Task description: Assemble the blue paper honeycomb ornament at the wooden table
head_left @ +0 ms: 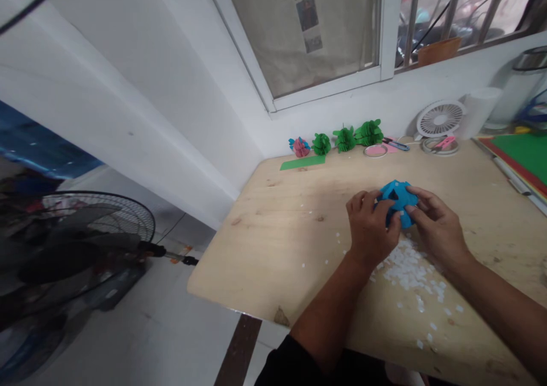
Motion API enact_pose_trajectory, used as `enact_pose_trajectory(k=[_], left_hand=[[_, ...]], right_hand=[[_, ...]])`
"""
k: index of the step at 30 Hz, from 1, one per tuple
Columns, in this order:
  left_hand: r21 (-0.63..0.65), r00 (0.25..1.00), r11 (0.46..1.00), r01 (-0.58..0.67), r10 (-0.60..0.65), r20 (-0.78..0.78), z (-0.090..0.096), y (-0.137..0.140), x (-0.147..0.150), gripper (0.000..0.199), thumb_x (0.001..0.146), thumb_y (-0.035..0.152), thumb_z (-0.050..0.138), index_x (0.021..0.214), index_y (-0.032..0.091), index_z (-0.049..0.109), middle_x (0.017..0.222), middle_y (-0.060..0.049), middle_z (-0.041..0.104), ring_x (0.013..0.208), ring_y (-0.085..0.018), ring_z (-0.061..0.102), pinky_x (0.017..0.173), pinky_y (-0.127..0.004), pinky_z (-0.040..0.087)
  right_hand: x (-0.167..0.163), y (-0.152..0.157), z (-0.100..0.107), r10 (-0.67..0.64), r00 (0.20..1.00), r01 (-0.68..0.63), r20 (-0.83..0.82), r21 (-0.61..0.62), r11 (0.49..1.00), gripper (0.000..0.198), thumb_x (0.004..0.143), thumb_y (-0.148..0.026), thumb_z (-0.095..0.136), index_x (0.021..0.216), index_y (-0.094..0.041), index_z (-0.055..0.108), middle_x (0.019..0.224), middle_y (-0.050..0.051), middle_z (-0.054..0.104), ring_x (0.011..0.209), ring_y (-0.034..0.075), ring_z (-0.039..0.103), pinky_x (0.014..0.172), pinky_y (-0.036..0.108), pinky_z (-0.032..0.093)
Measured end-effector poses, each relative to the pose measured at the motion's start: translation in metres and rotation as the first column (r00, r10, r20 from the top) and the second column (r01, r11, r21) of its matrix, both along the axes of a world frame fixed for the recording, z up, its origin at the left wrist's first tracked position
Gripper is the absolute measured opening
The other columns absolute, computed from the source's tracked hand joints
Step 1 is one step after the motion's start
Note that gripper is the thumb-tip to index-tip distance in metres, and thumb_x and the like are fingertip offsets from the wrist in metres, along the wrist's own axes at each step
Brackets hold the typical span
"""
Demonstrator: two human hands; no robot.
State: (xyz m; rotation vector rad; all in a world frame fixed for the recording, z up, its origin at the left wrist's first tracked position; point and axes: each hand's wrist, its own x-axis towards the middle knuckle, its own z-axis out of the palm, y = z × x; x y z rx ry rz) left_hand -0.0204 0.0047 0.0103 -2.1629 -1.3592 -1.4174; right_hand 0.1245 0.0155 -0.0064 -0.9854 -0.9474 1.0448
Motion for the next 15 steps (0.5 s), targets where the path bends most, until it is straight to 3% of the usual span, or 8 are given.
enact_pose_trajectory(k=[7, 11, 15], left_hand=[[-0.017, 0.999, 0.999, 0.037, -0.038, -0.024, 0.0007, -0.0025, 0.0022, 0.016, 0.091, 0.028, 0.074, 0.105, 0.022, 0.074, 0.116, -0.009, 0.075, 0.114, -0.027, 0.064, 0.100, -0.042, 0.052], [-0.023, 0.997, 0.998, 0.051, -0.050, 0.065, 0.0012, -0.0001, 0.0005, 0.015, 0.092, 0.022, 0.071, 0.106, 0.022, 0.074, 0.114, -0.008, 0.075, 0.111, -0.025, 0.065, 0.099, -0.040, 0.052], [-0.019, 0.993, 1.000, -0.006, 0.008, 0.116, 0.0001, 0.0047, -0.0028, 0.017, 0.095, 0.018, 0.066, 0.110, 0.022, 0.074, 0.112, -0.008, 0.075, 0.110, -0.024, 0.066, 0.098, -0.040, 0.053]], right_hand=[[-0.0009, -0.0017, 0.0027, -0.025, 1.000, 0.025, 0.018, -0.028, 0.999, 0.052, 0.065, -0.050, 0.097, 0.110, -0.032, 0.080, 0.105, 0.001, 0.079, 0.093, 0.020, 0.071, 0.077, 0.030, 0.059], [-0.0019, -0.0045, 0.0048, -0.016, 0.994, 0.018, 0.112, -0.012, 1.000, 0.051, 0.069, -0.055, 0.094, 0.112, -0.032, 0.080, 0.104, 0.002, 0.078, 0.088, 0.020, 0.070, 0.072, 0.030, 0.059], [-0.0034, -0.0081, 0.0057, -0.013, 0.978, 0.002, 0.210, 0.056, 0.998, 0.047, 0.074, -0.057, 0.089, 0.113, -0.031, 0.079, 0.112, 0.004, 0.079, 0.094, 0.022, 0.073, 0.080, 0.035, 0.062]])
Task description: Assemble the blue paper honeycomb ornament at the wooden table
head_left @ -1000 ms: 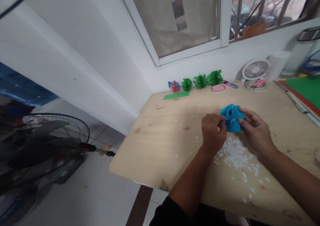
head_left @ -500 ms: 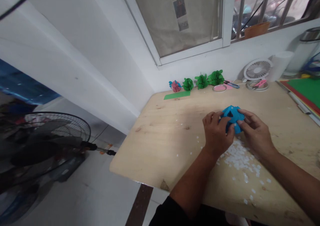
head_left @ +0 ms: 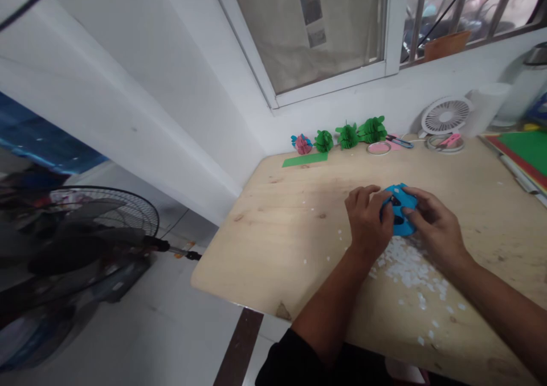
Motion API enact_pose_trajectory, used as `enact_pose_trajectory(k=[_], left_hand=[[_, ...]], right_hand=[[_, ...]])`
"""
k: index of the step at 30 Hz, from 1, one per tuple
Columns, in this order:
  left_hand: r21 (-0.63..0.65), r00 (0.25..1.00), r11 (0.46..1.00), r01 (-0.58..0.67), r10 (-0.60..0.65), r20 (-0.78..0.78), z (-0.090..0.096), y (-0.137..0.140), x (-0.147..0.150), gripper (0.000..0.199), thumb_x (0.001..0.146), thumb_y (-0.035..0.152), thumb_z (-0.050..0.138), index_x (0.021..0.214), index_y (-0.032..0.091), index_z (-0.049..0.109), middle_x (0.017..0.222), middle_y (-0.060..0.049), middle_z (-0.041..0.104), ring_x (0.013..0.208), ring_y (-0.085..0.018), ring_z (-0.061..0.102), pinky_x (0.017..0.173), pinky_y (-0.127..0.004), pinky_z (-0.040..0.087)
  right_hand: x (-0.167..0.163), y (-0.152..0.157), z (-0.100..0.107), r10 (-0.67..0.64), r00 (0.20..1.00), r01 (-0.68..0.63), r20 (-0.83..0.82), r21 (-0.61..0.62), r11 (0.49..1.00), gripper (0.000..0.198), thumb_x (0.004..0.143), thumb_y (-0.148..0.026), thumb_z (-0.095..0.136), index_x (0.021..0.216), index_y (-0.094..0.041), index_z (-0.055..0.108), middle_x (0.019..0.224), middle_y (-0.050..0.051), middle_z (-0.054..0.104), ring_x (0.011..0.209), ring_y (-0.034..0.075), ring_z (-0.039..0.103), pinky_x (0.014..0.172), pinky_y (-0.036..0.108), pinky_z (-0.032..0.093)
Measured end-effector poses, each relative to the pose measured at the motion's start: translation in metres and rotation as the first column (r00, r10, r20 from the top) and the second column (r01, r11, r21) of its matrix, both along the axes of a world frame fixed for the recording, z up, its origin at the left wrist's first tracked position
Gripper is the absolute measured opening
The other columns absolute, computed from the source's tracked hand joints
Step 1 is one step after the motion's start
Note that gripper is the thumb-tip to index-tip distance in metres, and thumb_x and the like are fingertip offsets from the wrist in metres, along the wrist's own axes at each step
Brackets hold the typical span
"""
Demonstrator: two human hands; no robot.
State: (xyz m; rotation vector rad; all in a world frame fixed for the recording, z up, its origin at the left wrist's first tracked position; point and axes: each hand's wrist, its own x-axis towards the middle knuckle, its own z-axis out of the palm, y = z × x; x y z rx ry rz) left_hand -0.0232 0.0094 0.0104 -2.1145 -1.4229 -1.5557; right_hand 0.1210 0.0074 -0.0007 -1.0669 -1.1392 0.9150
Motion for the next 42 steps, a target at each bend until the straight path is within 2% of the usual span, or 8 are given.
enact_pose_trajectory(k=[8, 13, 22, 25, 30, 35, 42], left_hand=[[0.118, 0.981, 0.984, -0.130, 0.145, -0.126, -0.005, 0.007, -0.006, 0.007, 0.098, 0.027, 0.072, 0.102, 0.025, 0.078, 0.106, -0.006, 0.080, 0.110, -0.026, 0.067, 0.099, -0.043, 0.047], [0.077, 0.977, 0.990, -0.117, 0.128, -0.168, -0.008, 0.011, -0.009, 0.005, 0.096, 0.025, 0.075, 0.099, 0.026, 0.080, 0.109, -0.006, 0.080, 0.115, -0.029, 0.067, 0.102, -0.047, 0.043], [0.108, 0.966, 0.993, -0.049, 0.074, -0.249, 0.001, 0.012, -0.018, 0.010, 0.098, 0.023, 0.072, 0.095, 0.027, 0.081, 0.109, -0.005, 0.080, 0.121, -0.027, 0.065, 0.103, -0.045, 0.042], [0.147, 0.970, 0.989, -0.017, 0.052, -0.237, 0.003, 0.013, -0.021, 0.010, 0.099, 0.024, 0.071, 0.095, 0.025, 0.080, 0.106, -0.005, 0.080, 0.121, -0.026, 0.065, 0.105, -0.044, 0.042], [0.063, 0.968, 0.998, -0.002, 0.018, -0.252, 0.006, 0.013, -0.023, 0.007, 0.097, 0.022, 0.075, 0.094, 0.026, 0.080, 0.107, -0.004, 0.080, 0.124, -0.026, 0.065, 0.107, -0.044, 0.044], [0.085, 0.968, 0.996, 0.016, 0.005, -0.250, 0.008, 0.012, -0.024, 0.013, 0.100, 0.022, 0.070, 0.090, 0.025, 0.079, 0.107, -0.005, 0.080, 0.125, -0.026, 0.065, 0.107, -0.043, 0.045], [0.047, 0.961, 0.999, 0.008, 0.005, -0.277, 0.008, 0.011, -0.020, 0.013, 0.098, 0.020, 0.069, 0.088, 0.023, 0.076, 0.110, -0.006, 0.079, 0.125, -0.027, 0.065, 0.108, -0.044, 0.046]], right_hand=[[0.001, -0.002, -0.007, 0.036, 0.987, -0.048, 0.155, 0.071, 0.996, 0.042, 0.084, -0.056, 0.081, 0.117, -0.031, 0.077, 0.124, 0.006, 0.079, 0.112, 0.029, 0.076, 0.100, 0.046, 0.062], [-0.001, -0.006, -0.008, 0.026, 0.976, -0.047, 0.217, 0.094, 0.994, 0.040, 0.088, -0.056, 0.077, 0.120, -0.032, 0.077, 0.123, 0.007, 0.079, 0.109, 0.029, 0.077, 0.099, 0.048, 0.063], [0.001, -0.007, -0.006, 0.035, 0.959, -0.068, 0.283, 0.108, 0.992, 0.035, 0.091, -0.051, 0.074, 0.121, -0.034, 0.077, 0.122, 0.006, 0.079, 0.109, 0.030, 0.077, 0.100, 0.048, 0.062], [0.001, -0.007, -0.005, 0.044, 0.958, -0.079, 0.282, 0.116, 0.990, 0.034, 0.091, -0.051, 0.074, 0.120, -0.034, 0.077, 0.122, 0.006, 0.079, 0.111, 0.030, 0.076, 0.103, 0.050, 0.060], [0.001, -0.007, -0.005, 0.073, 0.967, -0.100, 0.244, 0.099, 0.990, 0.038, 0.089, -0.058, 0.076, 0.118, -0.034, 0.077, 0.122, 0.006, 0.080, 0.114, 0.031, 0.076, 0.105, 0.050, 0.060], [0.002, -0.007, -0.008, 0.082, 0.967, -0.106, 0.241, 0.088, 0.990, 0.039, 0.089, -0.060, 0.076, 0.118, -0.034, 0.077, 0.122, 0.006, 0.080, 0.113, 0.030, 0.076, 0.102, 0.047, 0.061], [0.001, -0.008, -0.008, 0.078, 0.962, -0.105, 0.261, 0.091, 0.990, 0.038, 0.089, -0.057, 0.075, 0.118, -0.032, 0.077, 0.121, 0.006, 0.080, 0.109, 0.029, 0.077, 0.098, 0.046, 0.062]])
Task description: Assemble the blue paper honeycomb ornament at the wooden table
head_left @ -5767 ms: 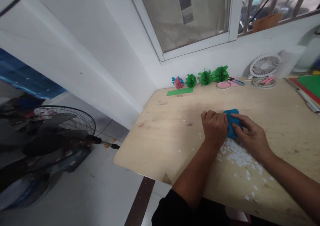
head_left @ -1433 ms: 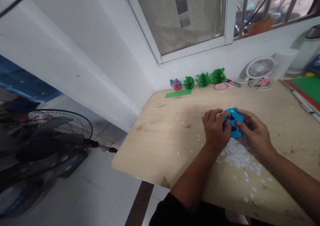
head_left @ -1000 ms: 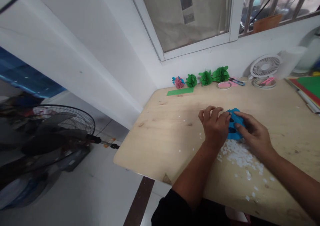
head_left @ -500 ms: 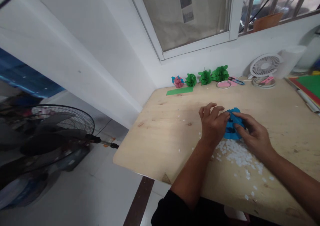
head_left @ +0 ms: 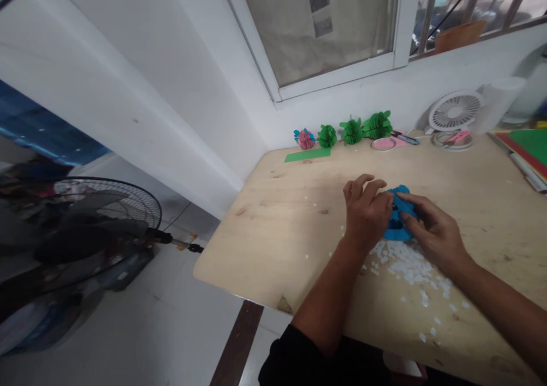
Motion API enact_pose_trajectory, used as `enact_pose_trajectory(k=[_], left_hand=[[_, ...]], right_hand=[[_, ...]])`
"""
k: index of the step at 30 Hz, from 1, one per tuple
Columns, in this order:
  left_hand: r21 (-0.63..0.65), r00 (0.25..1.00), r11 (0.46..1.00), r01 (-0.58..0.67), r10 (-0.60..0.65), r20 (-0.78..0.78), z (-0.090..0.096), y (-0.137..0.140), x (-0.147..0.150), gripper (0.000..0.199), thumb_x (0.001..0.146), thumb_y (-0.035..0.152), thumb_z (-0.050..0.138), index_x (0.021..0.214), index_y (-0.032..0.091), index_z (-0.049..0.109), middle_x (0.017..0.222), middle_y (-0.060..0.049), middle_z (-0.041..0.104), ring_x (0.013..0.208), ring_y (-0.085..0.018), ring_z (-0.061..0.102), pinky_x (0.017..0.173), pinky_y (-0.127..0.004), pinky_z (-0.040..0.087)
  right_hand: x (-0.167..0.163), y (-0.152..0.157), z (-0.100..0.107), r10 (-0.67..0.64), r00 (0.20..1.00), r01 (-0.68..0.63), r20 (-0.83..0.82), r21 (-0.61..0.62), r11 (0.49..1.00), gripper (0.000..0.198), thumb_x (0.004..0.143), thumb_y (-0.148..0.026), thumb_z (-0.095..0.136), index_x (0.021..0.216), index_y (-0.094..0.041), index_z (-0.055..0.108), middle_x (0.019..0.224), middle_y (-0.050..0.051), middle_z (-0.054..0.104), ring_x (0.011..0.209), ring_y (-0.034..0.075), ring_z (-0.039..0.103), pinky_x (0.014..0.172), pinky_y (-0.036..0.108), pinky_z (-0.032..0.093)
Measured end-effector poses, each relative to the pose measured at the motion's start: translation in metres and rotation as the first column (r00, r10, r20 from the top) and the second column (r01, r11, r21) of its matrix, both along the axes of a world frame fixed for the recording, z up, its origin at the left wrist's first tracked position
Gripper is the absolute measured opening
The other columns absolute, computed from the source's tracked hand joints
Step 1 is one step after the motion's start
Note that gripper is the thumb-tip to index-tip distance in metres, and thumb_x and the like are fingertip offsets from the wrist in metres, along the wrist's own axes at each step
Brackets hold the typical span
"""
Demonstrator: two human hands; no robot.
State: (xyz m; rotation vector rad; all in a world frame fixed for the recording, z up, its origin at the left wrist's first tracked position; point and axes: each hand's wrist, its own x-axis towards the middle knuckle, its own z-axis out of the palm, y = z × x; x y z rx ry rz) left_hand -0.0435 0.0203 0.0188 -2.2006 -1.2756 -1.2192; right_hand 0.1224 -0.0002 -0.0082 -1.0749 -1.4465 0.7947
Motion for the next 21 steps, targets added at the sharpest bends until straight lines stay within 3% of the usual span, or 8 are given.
enact_pose_trajectory(k=[6, 15, 21], left_hand=[[0.073, 0.998, 0.997, 0.009, -0.013, 0.054, -0.0012, -0.0006, 0.0019, 0.015, 0.098, 0.017, 0.067, 0.085, 0.020, 0.073, 0.107, -0.008, 0.079, 0.124, -0.027, 0.065, 0.106, -0.043, 0.047], [-0.080, 0.955, 0.996, 0.033, -0.008, 0.297, -0.0052, 0.0042, 0.0037, 0.008, 0.092, 0.017, 0.073, 0.087, 0.022, 0.075, 0.103, -0.007, 0.079, 0.118, -0.025, 0.065, 0.105, -0.045, 0.054], [-0.039, 0.989, 0.999, -0.010, 0.015, 0.150, -0.0047, -0.0016, 0.0047, 0.004, 0.095, 0.027, 0.077, 0.098, 0.025, 0.080, 0.112, -0.005, 0.080, 0.125, -0.027, 0.062, 0.108, -0.044, 0.047]], right_hand=[[-0.0014, -0.0017, 0.0028, 0.006, 1.000, -0.006, 0.030, 0.003, 1.000, 0.033, 0.090, -0.050, 0.074, 0.119, -0.033, 0.077, 0.123, 0.006, 0.080, 0.113, 0.029, 0.076, 0.102, 0.047, 0.060], [-0.0001, 0.0025, 0.0009, 0.012, 0.999, -0.013, -0.031, -0.019, 1.000, 0.036, 0.087, -0.053, 0.077, 0.116, -0.032, 0.078, 0.121, 0.006, 0.080, 0.106, 0.028, 0.077, 0.091, 0.042, 0.065], [0.0010, 0.0049, -0.0015, -0.034, 0.998, 0.032, -0.045, -0.044, 0.999, 0.036, 0.087, -0.049, 0.077, 0.118, -0.032, 0.077, 0.123, 0.005, 0.080, 0.108, 0.028, 0.077, 0.095, 0.044, 0.063]])
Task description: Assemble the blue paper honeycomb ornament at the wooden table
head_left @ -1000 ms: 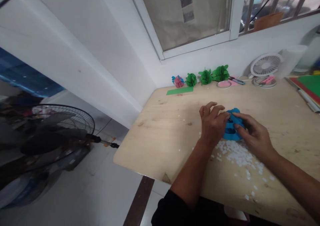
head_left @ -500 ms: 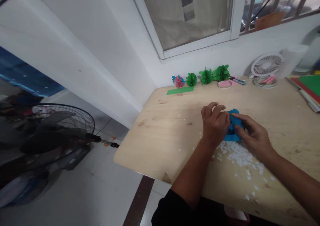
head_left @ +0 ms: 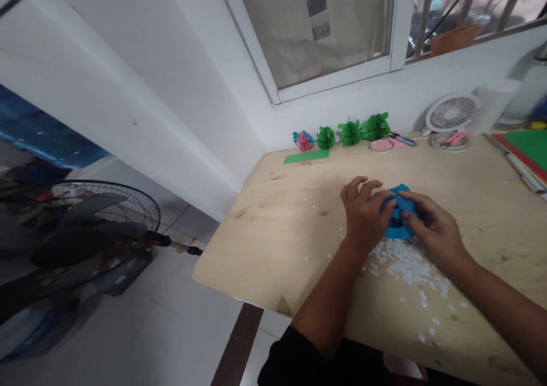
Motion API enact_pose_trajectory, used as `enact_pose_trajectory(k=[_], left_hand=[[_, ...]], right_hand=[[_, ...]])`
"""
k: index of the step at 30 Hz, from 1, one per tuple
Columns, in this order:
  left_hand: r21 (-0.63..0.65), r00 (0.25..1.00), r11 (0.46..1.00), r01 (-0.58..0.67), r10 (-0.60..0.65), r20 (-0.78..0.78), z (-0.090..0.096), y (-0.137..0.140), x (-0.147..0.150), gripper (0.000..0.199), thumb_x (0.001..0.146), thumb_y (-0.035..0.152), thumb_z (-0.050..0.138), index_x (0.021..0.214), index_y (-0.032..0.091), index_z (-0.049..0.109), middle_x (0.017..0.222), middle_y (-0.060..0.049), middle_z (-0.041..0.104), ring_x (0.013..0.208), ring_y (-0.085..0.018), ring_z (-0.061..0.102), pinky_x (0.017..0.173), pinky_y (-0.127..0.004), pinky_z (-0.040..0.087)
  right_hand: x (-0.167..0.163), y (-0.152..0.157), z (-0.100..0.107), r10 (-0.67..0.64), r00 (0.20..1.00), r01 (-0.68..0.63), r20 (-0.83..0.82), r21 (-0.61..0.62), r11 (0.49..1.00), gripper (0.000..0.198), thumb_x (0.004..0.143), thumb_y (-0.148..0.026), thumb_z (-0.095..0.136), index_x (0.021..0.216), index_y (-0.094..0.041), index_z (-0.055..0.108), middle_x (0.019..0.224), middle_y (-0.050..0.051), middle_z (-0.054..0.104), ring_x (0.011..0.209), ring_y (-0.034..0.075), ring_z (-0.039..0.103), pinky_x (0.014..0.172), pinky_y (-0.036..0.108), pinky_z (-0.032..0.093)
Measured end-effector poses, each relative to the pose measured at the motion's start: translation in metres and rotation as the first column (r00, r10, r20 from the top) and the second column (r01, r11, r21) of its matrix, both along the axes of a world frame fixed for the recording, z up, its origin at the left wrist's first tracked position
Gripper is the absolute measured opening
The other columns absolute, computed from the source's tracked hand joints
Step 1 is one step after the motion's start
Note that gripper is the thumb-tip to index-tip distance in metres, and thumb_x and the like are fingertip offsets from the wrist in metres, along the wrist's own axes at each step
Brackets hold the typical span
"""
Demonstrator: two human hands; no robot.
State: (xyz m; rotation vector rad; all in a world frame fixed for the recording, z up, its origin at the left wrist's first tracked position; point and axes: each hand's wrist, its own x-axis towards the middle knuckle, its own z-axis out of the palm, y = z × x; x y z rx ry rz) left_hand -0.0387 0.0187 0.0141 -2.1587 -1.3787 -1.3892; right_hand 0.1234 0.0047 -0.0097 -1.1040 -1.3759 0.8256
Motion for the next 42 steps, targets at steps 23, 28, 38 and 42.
enact_pose_trajectory(k=[23, 28, 38, 42], left_hand=[[-0.061, 0.854, 0.967, 0.249, -0.190, 0.485, 0.005, -0.001, 0.002, 0.010, 0.087, 0.012, 0.070, 0.083, 0.022, 0.069, 0.102, -0.008, 0.080, 0.111, -0.026, 0.069, 0.101, -0.046, 0.057], [-0.036, 0.805, 0.902, 0.430, -0.365, 0.467, 0.015, -0.012, 0.003, 0.014, 0.088, 0.013, 0.062, 0.084, 0.023, 0.070, 0.110, -0.008, 0.079, 0.117, -0.026, 0.067, 0.108, -0.049, 0.054], [-0.076, 0.918, 0.929, 0.363, -0.342, 0.202, 0.007, -0.021, 0.021, 0.010, 0.088, 0.015, 0.070, 0.082, 0.022, 0.068, 0.095, -0.005, 0.081, 0.115, -0.026, 0.068, 0.107, -0.045, 0.051], [-0.065, 0.937, 0.947, 0.314, -0.298, 0.179, 0.004, -0.023, 0.023, 0.015, 0.085, 0.008, 0.066, 0.089, 0.022, 0.069, 0.089, -0.002, 0.080, 0.110, -0.024, 0.069, 0.104, -0.041, 0.048]], right_hand=[[0.000, 0.006, 0.002, -0.075, 0.980, 0.046, -0.183, -0.156, 0.987, 0.046, 0.075, -0.050, 0.086, 0.115, -0.029, 0.079, 0.117, 0.007, 0.078, 0.099, 0.028, 0.073, 0.079, 0.040, 0.062], [0.003, 0.012, 0.006, -0.199, 0.914, 0.108, -0.354, -0.260, 0.960, 0.050, 0.064, -0.043, 0.094, 0.110, -0.028, 0.080, 0.099, 0.004, 0.077, 0.081, 0.021, 0.068, 0.064, 0.031, 0.056], [0.004, 0.015, 0.014, -0.201, 0.855, 0.097, -0.477, -0.233, 0.968, 0.046, 0.064, -0.040, 0.093, 0.106, -0.027, 0.079, 0.086, -0.001, 0.073, 0.074, 0.016, 0.065, 0.067, 0.029, 0.055], [0.004, 0.014, 0.014, -0.181, 0.872, 0.091, -0.454, -0.214, 0.973, 0.043, 0.067, -0.039, 0.090, 0.106, -0.028, 0.078, 0.088, 0.000, 0.073, 0.075, 0.017, 0.065, 0.066, 0.030, 0.055]])
